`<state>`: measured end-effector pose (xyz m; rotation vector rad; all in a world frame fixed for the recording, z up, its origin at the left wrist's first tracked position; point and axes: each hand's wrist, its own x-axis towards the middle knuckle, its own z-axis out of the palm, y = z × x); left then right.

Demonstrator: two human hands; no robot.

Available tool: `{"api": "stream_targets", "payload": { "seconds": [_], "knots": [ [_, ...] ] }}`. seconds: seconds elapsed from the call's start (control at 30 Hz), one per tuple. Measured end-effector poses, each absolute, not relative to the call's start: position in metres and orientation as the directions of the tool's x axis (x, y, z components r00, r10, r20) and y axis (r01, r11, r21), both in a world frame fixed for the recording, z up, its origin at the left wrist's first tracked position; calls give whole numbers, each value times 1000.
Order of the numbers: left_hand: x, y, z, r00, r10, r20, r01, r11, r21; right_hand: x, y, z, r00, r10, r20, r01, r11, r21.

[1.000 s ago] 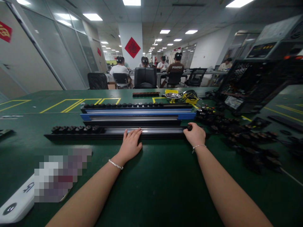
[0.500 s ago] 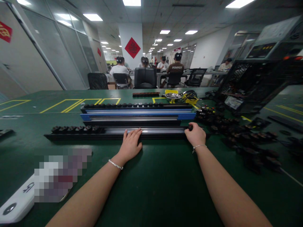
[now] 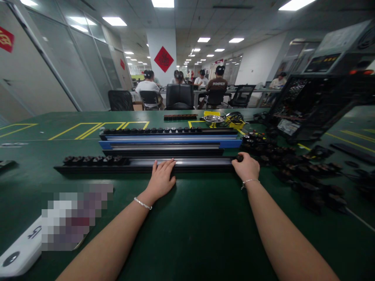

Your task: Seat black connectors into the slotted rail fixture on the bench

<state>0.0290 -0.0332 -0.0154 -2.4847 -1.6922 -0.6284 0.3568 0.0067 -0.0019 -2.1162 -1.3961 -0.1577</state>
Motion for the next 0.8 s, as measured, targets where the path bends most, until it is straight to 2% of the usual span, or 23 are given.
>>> {"api": "stream_targets", "payload": {
  "seconds": [0.6,0.8],
  "knots": [
    [30,-34,-13,309,877,367,909,-386,157,360,8,0,459,814,357,852,-290,-436],
    [30,-35,-13,306,878,367,907,-386,166,363,8,1,503,796,337,833,-343,-434]
  ]
}}
